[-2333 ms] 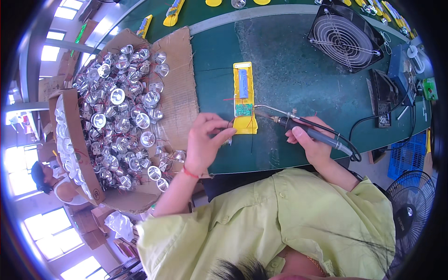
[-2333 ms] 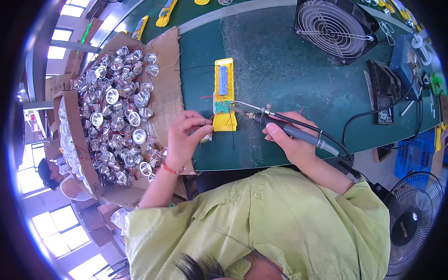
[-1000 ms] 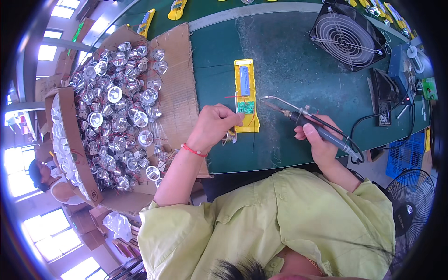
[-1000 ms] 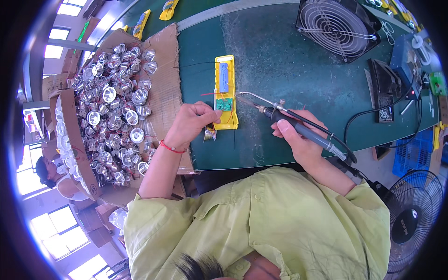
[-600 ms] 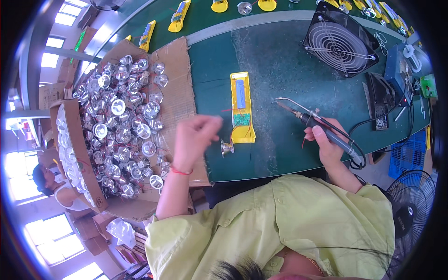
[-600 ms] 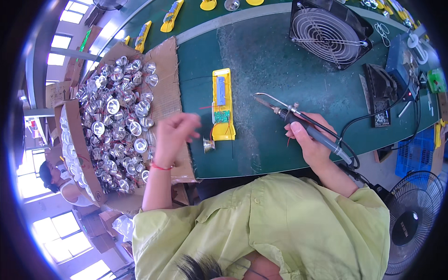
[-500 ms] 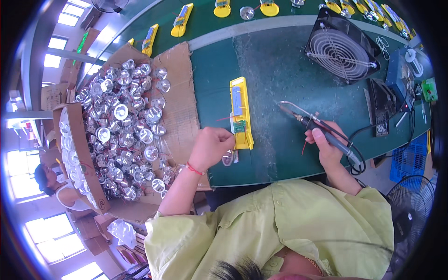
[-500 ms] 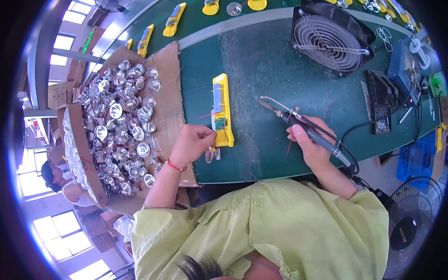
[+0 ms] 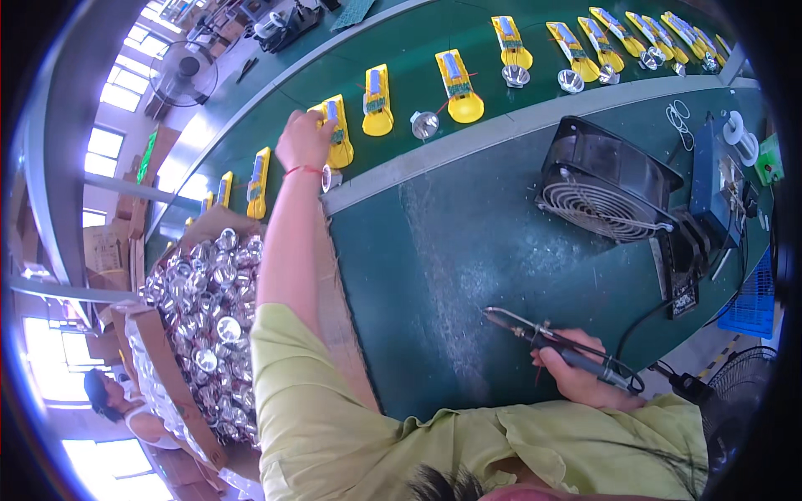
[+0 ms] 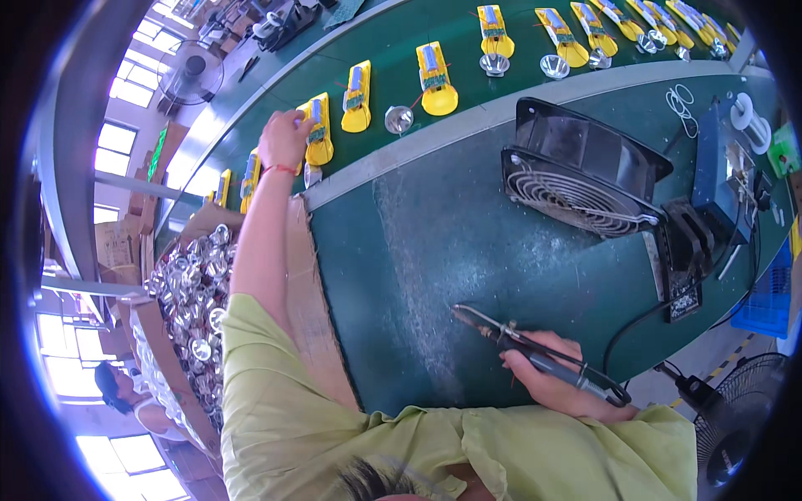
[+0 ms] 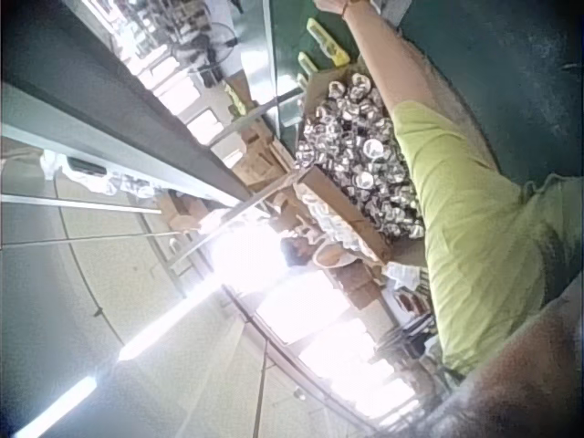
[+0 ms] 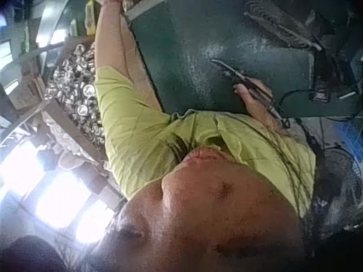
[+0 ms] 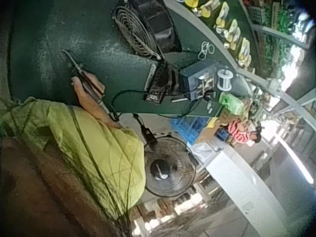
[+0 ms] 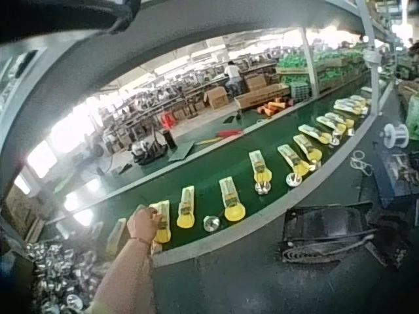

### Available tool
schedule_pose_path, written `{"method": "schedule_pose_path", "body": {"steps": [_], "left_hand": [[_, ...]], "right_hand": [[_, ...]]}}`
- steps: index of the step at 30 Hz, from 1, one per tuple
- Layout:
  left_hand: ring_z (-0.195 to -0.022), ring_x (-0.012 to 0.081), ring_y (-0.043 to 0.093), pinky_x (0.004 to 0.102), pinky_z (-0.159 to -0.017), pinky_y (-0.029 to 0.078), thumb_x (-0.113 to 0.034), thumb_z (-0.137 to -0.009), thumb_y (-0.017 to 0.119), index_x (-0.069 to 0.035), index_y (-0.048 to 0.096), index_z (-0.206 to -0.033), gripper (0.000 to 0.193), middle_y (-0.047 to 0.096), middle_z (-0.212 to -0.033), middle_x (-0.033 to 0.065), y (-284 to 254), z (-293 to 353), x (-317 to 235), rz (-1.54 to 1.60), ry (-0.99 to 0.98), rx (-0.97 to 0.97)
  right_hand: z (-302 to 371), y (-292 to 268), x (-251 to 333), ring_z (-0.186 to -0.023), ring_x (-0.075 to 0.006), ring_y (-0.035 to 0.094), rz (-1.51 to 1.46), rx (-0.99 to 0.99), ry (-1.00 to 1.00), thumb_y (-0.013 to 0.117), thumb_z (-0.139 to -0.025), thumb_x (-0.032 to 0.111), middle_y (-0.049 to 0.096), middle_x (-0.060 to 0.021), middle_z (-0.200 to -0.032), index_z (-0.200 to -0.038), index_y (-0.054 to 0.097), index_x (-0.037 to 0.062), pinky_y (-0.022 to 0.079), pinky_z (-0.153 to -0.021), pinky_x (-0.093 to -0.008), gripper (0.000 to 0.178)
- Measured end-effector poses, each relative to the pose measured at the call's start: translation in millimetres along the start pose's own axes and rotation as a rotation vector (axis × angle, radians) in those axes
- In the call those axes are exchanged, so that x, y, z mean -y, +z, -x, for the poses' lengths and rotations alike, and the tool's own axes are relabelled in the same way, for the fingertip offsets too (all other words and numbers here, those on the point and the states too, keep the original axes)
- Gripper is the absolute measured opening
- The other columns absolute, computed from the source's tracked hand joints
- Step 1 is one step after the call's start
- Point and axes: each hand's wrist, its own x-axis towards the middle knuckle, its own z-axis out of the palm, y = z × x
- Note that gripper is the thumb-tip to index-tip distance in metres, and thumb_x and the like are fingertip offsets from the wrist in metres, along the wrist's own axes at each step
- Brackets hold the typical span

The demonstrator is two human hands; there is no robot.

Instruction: The person solders wire connections on flashlight bodies using a soldering iron, connecting reflector components to the circuit boards, and places the assembled flashlights onto the conveyor line.

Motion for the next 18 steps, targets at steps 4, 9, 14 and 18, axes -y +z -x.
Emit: {"method": "schedule_pose_path", "body": {"steps": [4, 9, 14, 18], "left_hand": [[-0.081, 0.0332, 0.063, 0.0400, -0.073, 0.050, -0.029, -0.076, 0.059, -0.013, 0.071, -0.078, 0.020, 0.067, -0.089, 0.0122, 46, -17, -40, -0.097, -0.081, 0.129], [-0.078, 0.0325, 0.063, 0.0402, -0.069, 0.051, -0.022, -0.077, 0.057, -0.010, 0.070, -0.075, 0.018, 0.066, -0.089, 0.0146, -25, 75, -37, 0.094, -0.072, 0.253], [-0.060, 0.0292, 0.059, 0.0393, -0.055, 0.048, -0.018, -0.074, 0.059, -0.008, 0.064, -0.064, 0.015, 0.057, -0.069, 0.0108, -71, 261, -46, 0.229, 0.100, 0.117], [-0.059, 0.0271, 0.057, 0.0376, -0.051, 0.045, -0.021, -0.074, 0.066, -0.008, 0.065, -0.069, 0.014, 0.055, -0.066, 0.0063, -72, 359, -60, 0.302, -0.055, 0.035]], "right_hand": [[3, -3, 1, -0.072, -0.0182, 0.065, 0.171, 0.120, -0.032, 0.059, -0.083, 0.004, 0.065, -0.0156, -0.083, -0.098, 0.053, -0.0072, 0.055, -0.063, -0.0293, 0.020], [0, 8, -18, -0.064, -0.0128, 0.064, 0.020, -0.049, -0.154, 0.061, -0.083, 0.005, 0.066, -0.0104, -0.078, -0.099, 0.056, -0.0038, 0.052, -0.059, -0.0261, 0.019], [-1, 12, -29, -0.064, -0.0156, 0.062, -0.092, -0.178, -0.253, 0.059, -0.083, 0.004, 0.064, -0.0151, -0.077, -0.099, 0.054, -0.0069, 0.051, -0.059, -0.0254, 0.019], [-2, 14, -30, -0.062, -0.0141, 0.061, 0.019, -0.196, -0.375, 0.060, -0.085, 0.010, 0.064, -0.0147, -0.078, -0.100, 0.055, -0.0063, 0.049, -0.056, -0.0236, 0.022]]}}
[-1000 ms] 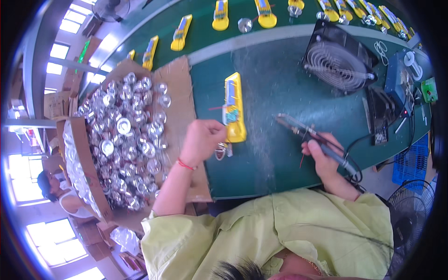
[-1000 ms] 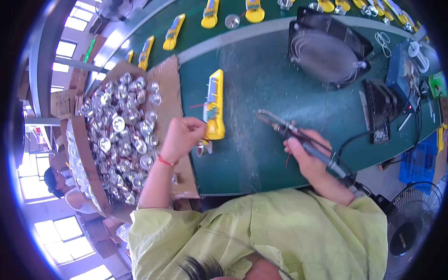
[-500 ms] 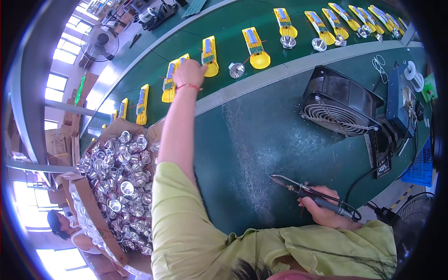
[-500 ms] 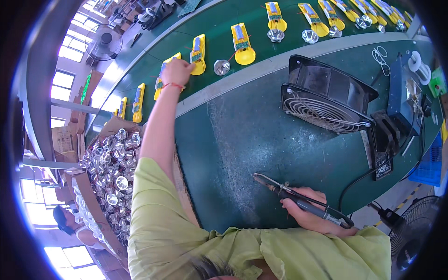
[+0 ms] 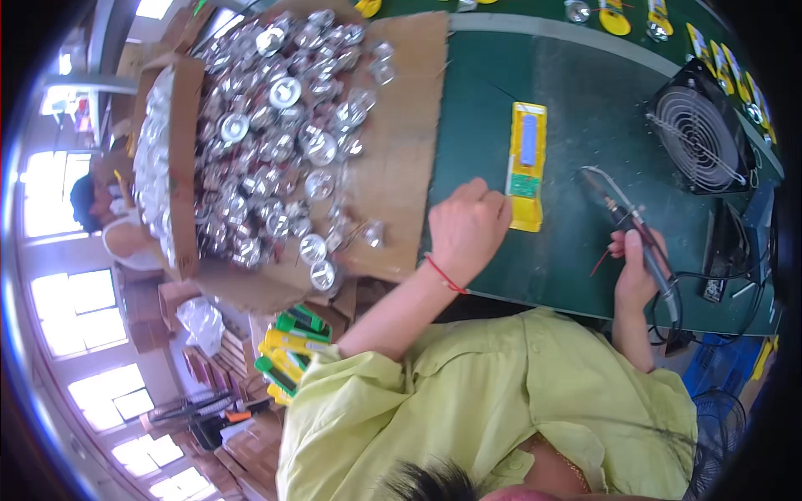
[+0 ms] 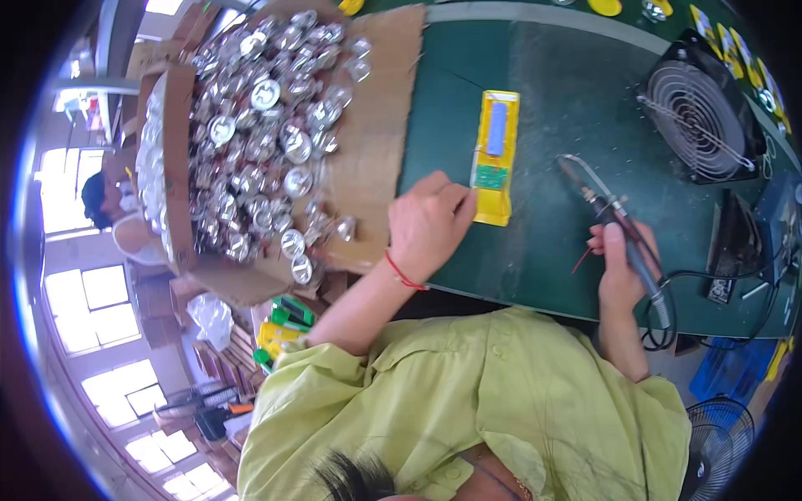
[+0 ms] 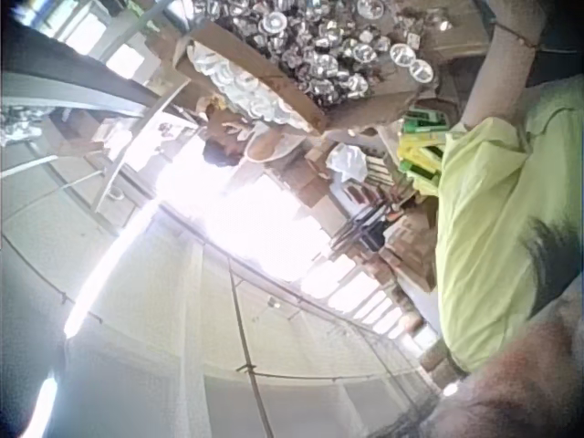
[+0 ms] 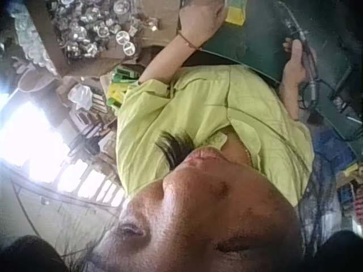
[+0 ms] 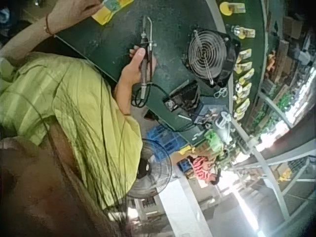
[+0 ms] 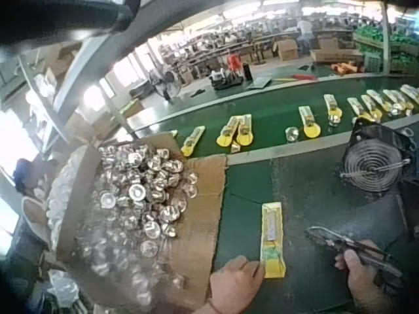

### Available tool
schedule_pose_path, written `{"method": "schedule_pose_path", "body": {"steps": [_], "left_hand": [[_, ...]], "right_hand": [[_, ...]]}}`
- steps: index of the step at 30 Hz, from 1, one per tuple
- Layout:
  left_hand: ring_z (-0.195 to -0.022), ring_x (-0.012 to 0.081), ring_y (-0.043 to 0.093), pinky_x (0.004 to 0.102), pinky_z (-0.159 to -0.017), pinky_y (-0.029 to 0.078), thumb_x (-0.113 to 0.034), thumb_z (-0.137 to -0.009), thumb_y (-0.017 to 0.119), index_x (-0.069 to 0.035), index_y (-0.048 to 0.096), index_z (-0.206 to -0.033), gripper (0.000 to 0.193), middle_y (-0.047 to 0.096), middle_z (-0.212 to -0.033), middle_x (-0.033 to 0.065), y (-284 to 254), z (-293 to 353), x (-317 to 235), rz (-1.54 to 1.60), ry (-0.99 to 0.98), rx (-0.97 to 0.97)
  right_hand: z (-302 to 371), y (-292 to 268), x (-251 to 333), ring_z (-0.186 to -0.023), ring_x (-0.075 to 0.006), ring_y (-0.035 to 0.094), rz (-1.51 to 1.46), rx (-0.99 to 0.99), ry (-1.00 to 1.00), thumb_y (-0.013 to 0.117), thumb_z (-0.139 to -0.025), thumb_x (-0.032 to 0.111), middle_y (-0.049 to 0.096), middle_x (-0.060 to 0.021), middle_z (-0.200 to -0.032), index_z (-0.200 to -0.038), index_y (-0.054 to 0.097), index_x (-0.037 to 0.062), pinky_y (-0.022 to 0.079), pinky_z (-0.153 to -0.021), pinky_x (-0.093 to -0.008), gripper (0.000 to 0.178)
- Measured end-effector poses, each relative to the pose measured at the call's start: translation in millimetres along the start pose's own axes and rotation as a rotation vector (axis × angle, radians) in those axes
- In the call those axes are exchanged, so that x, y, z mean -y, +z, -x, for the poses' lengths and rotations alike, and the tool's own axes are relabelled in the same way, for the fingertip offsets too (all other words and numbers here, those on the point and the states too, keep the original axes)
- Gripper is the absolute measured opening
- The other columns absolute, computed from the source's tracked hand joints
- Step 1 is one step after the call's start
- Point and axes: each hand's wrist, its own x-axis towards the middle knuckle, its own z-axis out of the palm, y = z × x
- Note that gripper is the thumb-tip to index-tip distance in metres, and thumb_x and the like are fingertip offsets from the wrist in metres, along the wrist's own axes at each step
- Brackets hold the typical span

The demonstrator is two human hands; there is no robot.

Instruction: The person solders wire connections on flashlight bodies using a soldering iron, connecting reflector components to the circuit boards, and places the assembled flashlights onto the conveyor line.

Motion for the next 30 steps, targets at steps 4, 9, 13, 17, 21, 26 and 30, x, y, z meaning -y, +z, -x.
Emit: {"method": "schedule_pose_path", "body": {"steps": [4, 9, 13, 17, 21, 26, 30], "left_hand": [[-0.112, 0.0330, 0.042, 0.0440, -0.091, 0.038, -0.040, -0.060, 0.080, -0.008, 0.059, -0.102, 0.056, 0.047, -0.114, 0.0158, -51, 68, 10, -0.174, -0.052, -0.225], [-0.128, 0.0442, 0.018, 0.0526, -0.103, 0.019, -0.048, -0.051, 0.082, -0.007, 0.038, -0.129, 0.098, 0.021, -0.137, 0.0263, -49, 140, 104, -0.285, -0.335, -0.520], [-0.129, 0.0470, 0.014, 0.0580, -0.102, 0.015, -0.047, -0.057, 0.080, -0.006, 0.033, -0.133, 0.098, 0.019, -0.139, 0.0269, -36, 77, 124, -0.147, -0.321, -0.405], [-0.131, 0.0452, 0.014, 0.0627, -0.099, 0.012, -0.040, -0.076, 0.068, -0.015, 0.044, -0.128, 0.064, 0.024, -0.140, 0.0198, -27, 19, 128, -0.199, -0.166, -0.289], [-0.131, 0.0424, 0.016, 0.0598, -0.100, 0.013, -0.027, -0.087, 0.057, -0.018, 0.064, -0.107, 0.023, 0.036, -0.137, 0.0088, -24, -6, 121, -0.080, -0.086, -0.356], [-0.120, 0.0326, 0.038, 0.0441, -0.104, 0.024, -0.017, -0.088, 0.056, -0.011, 0.069, -0.096, 0.017, 0.053, -0.121, 0.0110, -42, -6, 111, -0.047, -0.089, -0.427], [-0.099, 0.0247, 0.056, 0.0352, -0.091, 0.040, -0.007, -0.081, 0.063, -0.002, 0.067, -0.094, 0.014, 0.065, -0.095, 0.0074, -66, -8, 82, 0.222, 0.041, -0.524]], "right_hand": [[6, -2, 1, -0.062, -0.0134, 0.060, 0.022, 0.041, -0.029, 0.060, -0.085, 0.011, 0.064, -0.0136, -0.078, -0.101, 0.056, -0.0054, 0.049, -0.056, -0.0227, 0.023], [17, 0, 0, -0.064, -0.0139, 0.061, -0.010, 0.084, -0.008, 0.062, -0.085, 0.011, 0.064, -0.0147, -0.079, -0.102, 0.055, -0.0060, 0.050, -0.058, -0.0230, 0.025], [19, 3, 2, -0.064, -0.0136, 0.061, -0.014, 0.087, -0.009, 0.062, -0.084, 0.010, 0.064, -0.0142, -0.079, -0.101, 0.055, -0.0064, 0.050, -0.059, -0.0230, 0.024], [20, 1, 6, -0.063, -0.0133, 0.061, 0.014, 0.098, -0.036, 0.062, -0.084, 0.009, 0.065, -0.0136, -0.079, -0.098, 0.056, -0.0067, 0.051, -0.058, -0.0234, 0.022], [19, 3, 9, -0.063, -0.0136, 0.062, 0.017, 0.068, -0.054, 0.061, -0.084, 0.009, 0.065, -0.0133, -0.077, -0.098, 0.056, -0.0069, 0.051, -0.058, -0.0235, 0.022], [20, 2, 11, -0.063, -0.0137, 0.062, 0.028, 0.081, -0.057, 0.061, -0.083, 0.008, 0.065, -0.0137, -0.077, -0.098, 0.056, -0.0076, 0.052, -0.059, -0.0244, 0.022], [24, 6, 29, -0.065, -0.0142, 0.063, 0.001, 0.095, -0.061, 0.060, -0.083, 0.008, 0.065, -0.0138, -0.078, -0.099, 0.056, -0.0072, 0.053, -0.060, -0.0249, 0.022]]}}
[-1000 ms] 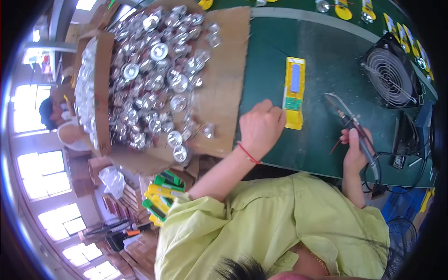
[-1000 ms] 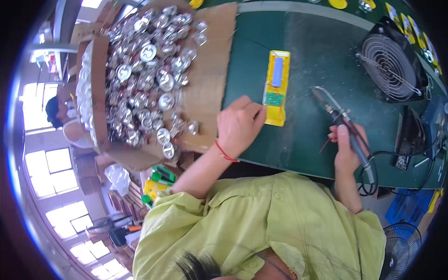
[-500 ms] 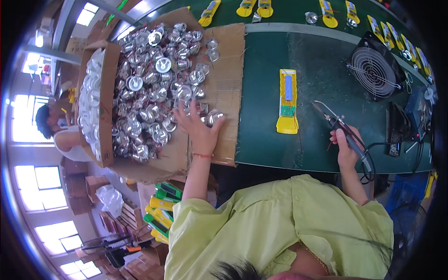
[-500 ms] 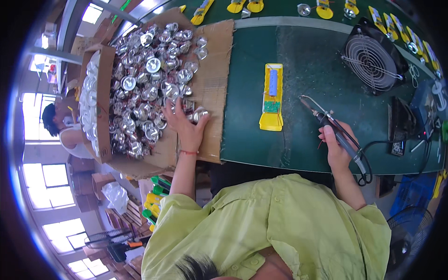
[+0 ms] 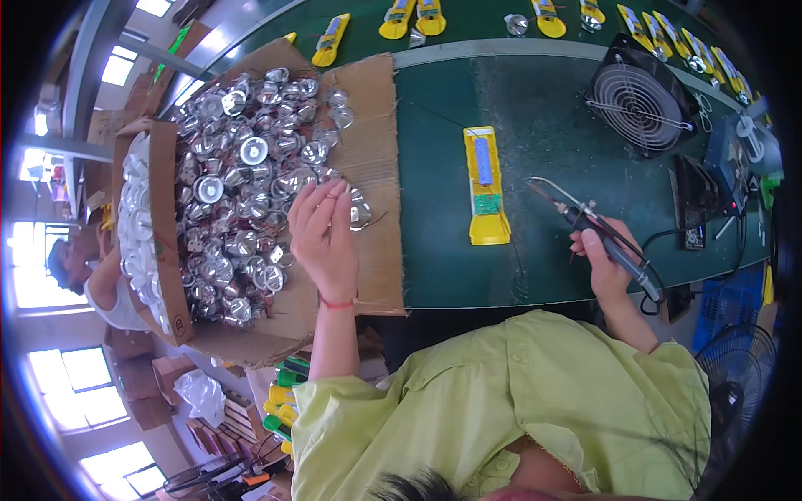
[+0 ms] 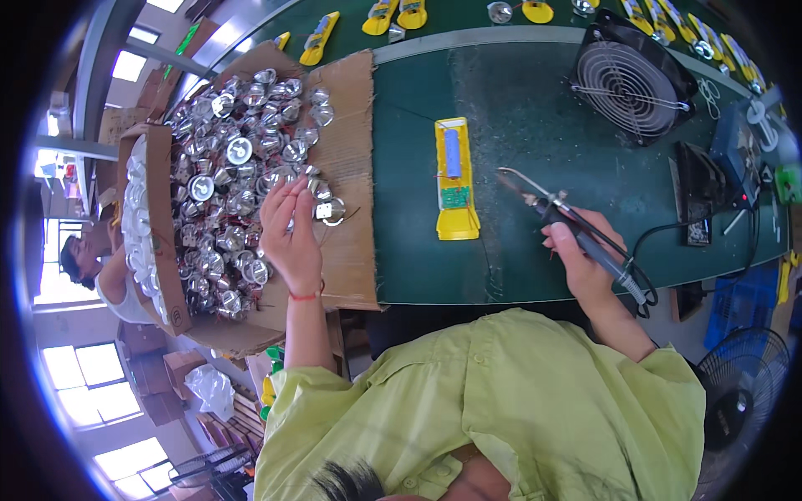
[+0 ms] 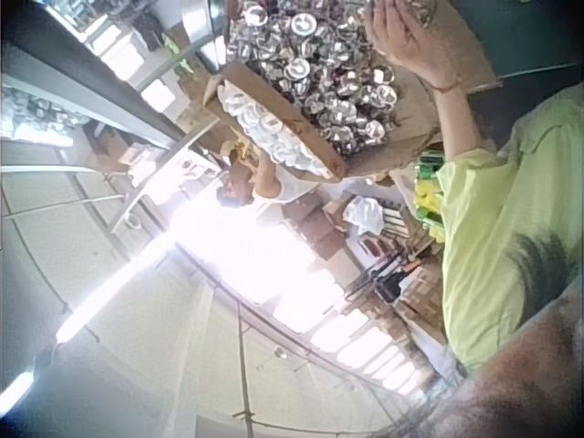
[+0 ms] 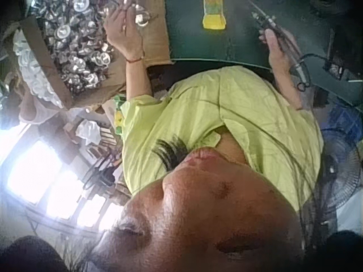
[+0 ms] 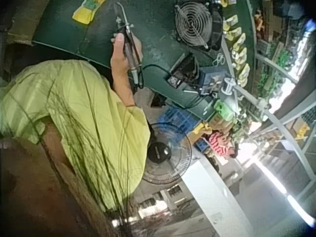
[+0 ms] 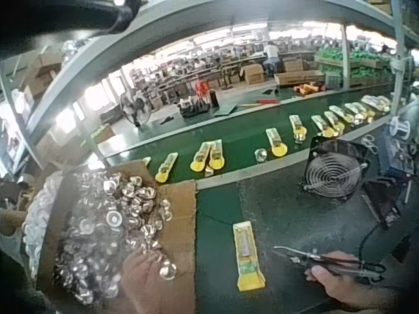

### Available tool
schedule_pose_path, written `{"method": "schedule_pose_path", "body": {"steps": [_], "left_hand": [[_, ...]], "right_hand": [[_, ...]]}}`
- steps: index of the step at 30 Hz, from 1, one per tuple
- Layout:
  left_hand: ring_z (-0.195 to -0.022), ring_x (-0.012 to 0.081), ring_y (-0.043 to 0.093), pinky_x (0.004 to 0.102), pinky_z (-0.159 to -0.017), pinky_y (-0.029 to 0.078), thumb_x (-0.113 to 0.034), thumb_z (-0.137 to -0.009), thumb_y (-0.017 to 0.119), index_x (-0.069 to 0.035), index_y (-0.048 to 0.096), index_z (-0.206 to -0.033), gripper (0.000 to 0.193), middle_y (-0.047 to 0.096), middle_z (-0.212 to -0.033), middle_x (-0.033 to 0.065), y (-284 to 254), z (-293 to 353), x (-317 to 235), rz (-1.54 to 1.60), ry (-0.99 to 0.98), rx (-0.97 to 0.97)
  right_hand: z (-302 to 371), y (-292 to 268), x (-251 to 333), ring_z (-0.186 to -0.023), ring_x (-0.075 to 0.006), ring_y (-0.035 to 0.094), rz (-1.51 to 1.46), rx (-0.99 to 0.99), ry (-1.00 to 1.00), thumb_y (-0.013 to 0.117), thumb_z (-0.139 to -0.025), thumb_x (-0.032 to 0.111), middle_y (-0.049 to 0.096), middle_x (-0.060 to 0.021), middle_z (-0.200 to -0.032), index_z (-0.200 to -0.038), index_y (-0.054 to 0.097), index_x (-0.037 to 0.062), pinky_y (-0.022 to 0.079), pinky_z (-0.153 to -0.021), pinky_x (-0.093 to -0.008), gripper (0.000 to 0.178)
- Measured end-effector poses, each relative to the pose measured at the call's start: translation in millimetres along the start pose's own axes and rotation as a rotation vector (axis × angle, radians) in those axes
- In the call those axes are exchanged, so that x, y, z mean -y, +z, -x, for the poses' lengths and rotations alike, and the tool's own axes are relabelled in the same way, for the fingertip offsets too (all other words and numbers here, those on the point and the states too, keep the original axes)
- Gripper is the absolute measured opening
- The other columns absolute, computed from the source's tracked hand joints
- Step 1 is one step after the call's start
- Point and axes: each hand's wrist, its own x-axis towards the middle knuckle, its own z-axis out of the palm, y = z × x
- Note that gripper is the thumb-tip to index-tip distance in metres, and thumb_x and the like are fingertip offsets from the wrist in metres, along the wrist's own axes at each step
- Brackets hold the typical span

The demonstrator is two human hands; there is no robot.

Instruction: The person solders wire connections on flashlight bodies using a soldering iron, connecting reflector components to the circuit boards, and places the assembled flashlights onto the conveyor line.

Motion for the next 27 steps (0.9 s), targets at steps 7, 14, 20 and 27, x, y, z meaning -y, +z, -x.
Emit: {"method": "schedule_pose_path", "body": {"steps": [7, 14, 20, 27], "left_hand": [[-0.063, 0.0157, 0.062, 0.0269, -0.064, 0.047, -0.006, -0.079, 0.066, 0.001, 0.068, -0.086, 0.010, 0.066, -0.073, 0.0097, 27, 40, -51, 0.526, -0.785, 0.518], [-0.061, 0.0060, 0.054, 0.0196, -0.056, 0.043, -0.013, -0.082, 0.067, 0.003, 0.067, -0.084, 0.016, 0.061, -0.069, 0.0030, 60, 63, -58, 0.463, -0.703, 0.601], [-0.069, 0.0102, 0.051, 0.0225, -0.060, 0.041, -0.010, -0.080, 0.069, 0.003, 0.066, -0.080, 0.014, 0.054, -0.082, 0.0054, 68, 58, -68, 0.409, -0.512, 0.539], [-0.070, 0.0115, 0.051, 0.0231, -0.059, 0.041, -0.012, -0.078, 0.070, 0.003, 0.065, -0.077, 0.016, 0.054, -0.082, 0.0059, 73, 57, -67, 0.320, -0.468, 0.554]], "right_hand": [[7, 14, 6, -0.065, -0.0152, 0.064, 0.039, 0.198, -0.066, 0.065, -0.081, 0.011, 0.066, -0.0108, -0.075, -0.100, 0.059, -0.0025, 0.051, -0.061, -0.0258, 0.024], [9, 16, 0, -0.059, -0.0165, 0.064, 0.205, 0.214, -0.100, 0.070, -0.077, 0.016, 0.065, -0.0091, -0.071, -0.091, 0.063, -0.0010, 0.048, -0.055, -0.0254, 0.023], [11, 17, -7, -0.059, -0.0152, 0.065, 0.158, 0.192, -0.064, 0.069, -0.077, 0.016, 0.066, -0.0082, -0.068, -0.090, 0.062, -0.0016, 0.050, -0.055, -0.0252, 0.023], [14, 20, -11, -0.060, -0.0137, 0.066, 0.099, 0.195, 0.001, 0.069, -0.078, 0.014, 0.067, -0.0077, -0.069, -0.089, 0.060, -0.0027, 0.051, -0.056, -0.0244, 0.021]]}}
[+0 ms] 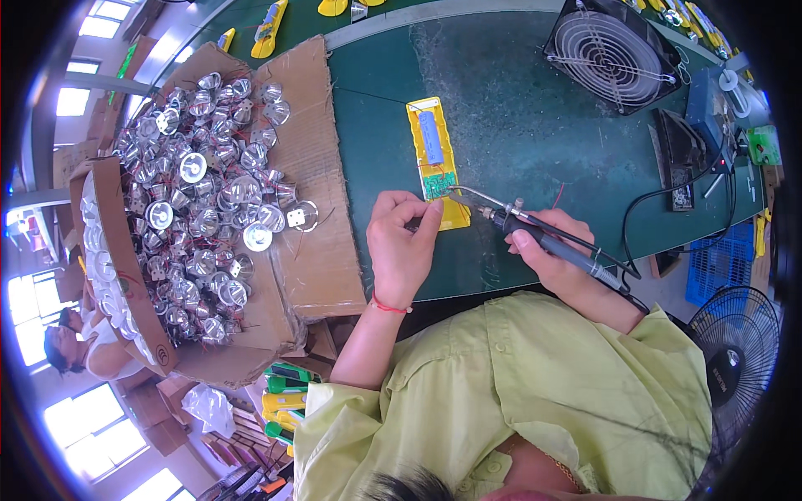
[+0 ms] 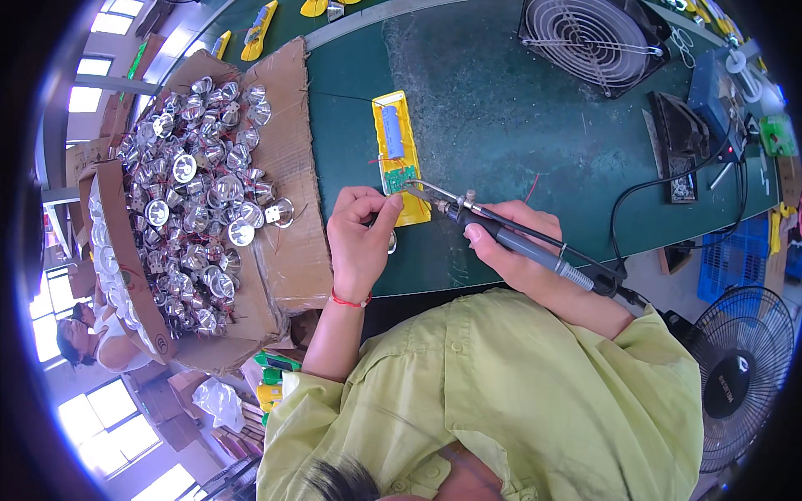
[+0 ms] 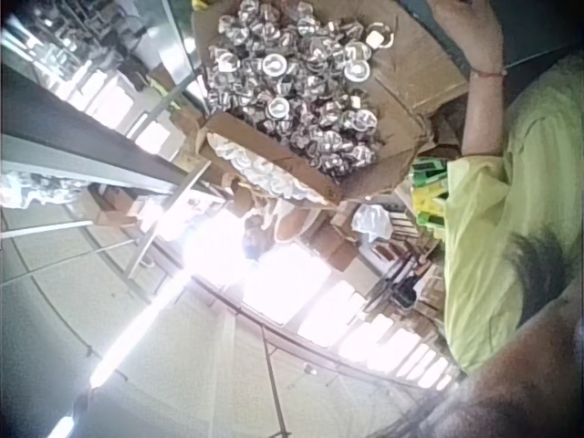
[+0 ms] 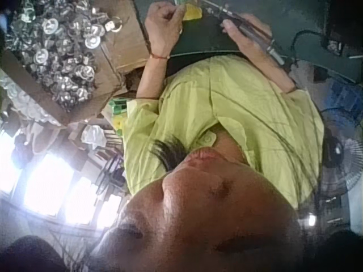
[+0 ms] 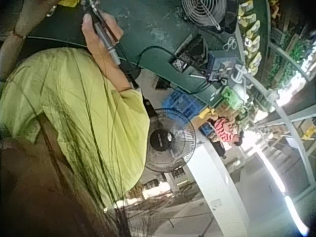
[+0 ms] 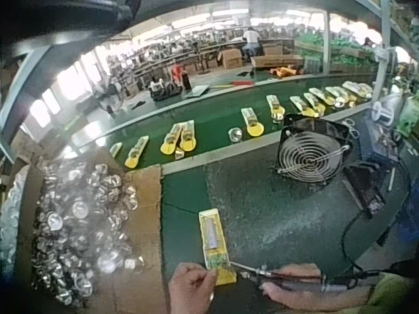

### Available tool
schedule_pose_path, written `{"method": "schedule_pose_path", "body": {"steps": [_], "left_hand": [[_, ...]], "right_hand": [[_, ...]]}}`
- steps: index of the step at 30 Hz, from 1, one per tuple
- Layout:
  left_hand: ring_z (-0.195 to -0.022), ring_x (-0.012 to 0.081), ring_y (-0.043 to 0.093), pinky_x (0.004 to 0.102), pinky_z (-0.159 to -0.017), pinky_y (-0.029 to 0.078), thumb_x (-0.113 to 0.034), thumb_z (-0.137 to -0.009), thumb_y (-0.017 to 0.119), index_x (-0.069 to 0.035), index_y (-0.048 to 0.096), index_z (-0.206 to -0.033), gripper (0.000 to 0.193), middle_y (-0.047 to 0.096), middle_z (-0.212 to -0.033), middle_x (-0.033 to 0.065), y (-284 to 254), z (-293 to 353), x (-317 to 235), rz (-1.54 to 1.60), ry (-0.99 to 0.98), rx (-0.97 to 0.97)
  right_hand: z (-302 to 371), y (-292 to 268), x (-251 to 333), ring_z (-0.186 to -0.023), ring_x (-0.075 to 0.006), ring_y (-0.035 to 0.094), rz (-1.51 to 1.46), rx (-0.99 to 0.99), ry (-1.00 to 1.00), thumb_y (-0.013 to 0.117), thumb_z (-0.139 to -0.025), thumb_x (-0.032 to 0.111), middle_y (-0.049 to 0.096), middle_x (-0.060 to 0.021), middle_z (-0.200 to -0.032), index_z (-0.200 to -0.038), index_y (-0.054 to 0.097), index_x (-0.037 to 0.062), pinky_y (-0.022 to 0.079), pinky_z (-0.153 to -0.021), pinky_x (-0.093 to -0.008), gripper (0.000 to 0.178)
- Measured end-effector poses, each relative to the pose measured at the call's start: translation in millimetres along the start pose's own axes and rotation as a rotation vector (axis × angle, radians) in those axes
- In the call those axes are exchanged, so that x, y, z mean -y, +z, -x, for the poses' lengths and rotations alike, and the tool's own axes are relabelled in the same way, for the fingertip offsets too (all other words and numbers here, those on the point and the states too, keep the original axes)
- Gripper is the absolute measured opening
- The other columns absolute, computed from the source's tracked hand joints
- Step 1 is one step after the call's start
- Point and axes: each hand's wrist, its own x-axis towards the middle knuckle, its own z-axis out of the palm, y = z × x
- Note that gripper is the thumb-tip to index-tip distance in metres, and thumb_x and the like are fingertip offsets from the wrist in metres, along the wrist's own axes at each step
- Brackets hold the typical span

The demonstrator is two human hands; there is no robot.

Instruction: The person solders wire connections on flashlight bodies using a soldering iron, connecting reflector components to the circuit boards, and places the assembled flashlights onto the conveyor line.

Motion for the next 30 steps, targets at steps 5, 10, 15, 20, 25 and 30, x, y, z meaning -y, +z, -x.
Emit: {"method": "schedule_pose_path", "body": {"steps": [5, 10, 15, 20, 25, 30], "left_hand": [[-0.070, 0.0114, 0.051, 0.0230, -0.060, 0.040, -0.012, -0.079, 0.069, 0.004, 0.065, -0.077, 0.016, 0.054, -0.081, 0.0058, 0, -1, -4, 0.012, -0.033, -0.007], [-0.072, 0.0118, 0.051, 0.0238, -0.061, 0.040, -0.012, -0.078, 0.069, 0.004, 0.065, -0.076, 0.017, 0.055, -0.081, 0.0062, 0, -2, -1, 0.052, -0.059, 0.003], [-0.072, 0.0120, 0.051, 0.0239, -0.061, 0.040, -0.012, -0.078, 0.070, 0.004, 0.065, -0.075, 0.017, 0.055, -0.081, 0.0063, 0, -4, 1, 0.013, -0.023, 0.004], [-0.072, 0.0122, 0.051, 0.0238, -0.061, 0.040, -0.011, -0.077, 0.069, 0.003, 0.067, -0.076, 0.014, 0.055, -0.081, 0.0063, -2, -5, 4, 0.040, -0.026, 0.006], [-0.073, 0.0117, 0.051, 0.0237, -0.060, 0.040, -0.008, -0.074, 0.068, 0.000, 0.070, -0.076, 0.009, 0.054, -0.080, 0.0056, -11, -18, 3, -0.009, -0.065, 0.226], [-0.073, 0.0155, 0.052, 0.0271, -0.062, 0.041, -0.010, -0.072, 0.068, -0.001, 0.070, -0.074, 0.009, 0.054, -0.077, 0.0070, -14, -22, 3, 0.036, -0.084, 0.260]], "right_hand": [[0, -1, 10, -0.066, -0.0147, 0.066, -0.077, -0.015, 0.057, 0.065, -0.082, 0.012, 0.067, -0.0117, -0.075, -0.095, 0.057, -0.0049, 0.053, -0.061, -0.0253, 0.024], [-1, -8, 12, -0.073, -0.0170, 0.066, -0.144, -0.050, 0.069, 0.062, -0.084, 0.011, 0.066, -0.0153, -0.082, -0.100, 0.054, -0.0061, 0.053, -0.065, -0.0278, 0.025], [-1, -7, 12, -0.072, -0.0167, 0.066, -0.102, -0.015, 0.067, 0.062, -0.084, 0.011, 0.066, -0.0151, -0.082, -0.101, 0.054, -0.0056, 0.053, -0.066, -0.0275, 0.025], [-1, -4, 10, -0.072, -0.0162, 0.066, -0.101, 0.008, 0.079, 0.064, -0.083, 0.012, 0.066, -0.0150, -0.082, -0.099, 0.056, -0.0054, 0.053, -0.066, -0.0268, 0.025], [-9, 5, 6, -0.071, -0.0153, 0.065, -0.235, -0.005, 0.124, 0.064, -0.082, 0.009, 0.065, -0.0134, -0.079, -0.096, 0.057, -0.0060, 0.054, -0.061, -0.0262, 0.021], [-11, 9, 7, -0.068, -0.0151, 0.064, -0.295, -0.002, 0.181, 0.063, -0.083, 0.008, 0.065, -0.0134, -0.079, -0.096, 0.057, -0.0063, 0.055, -0.060, -0.0265, 0.021]]}}
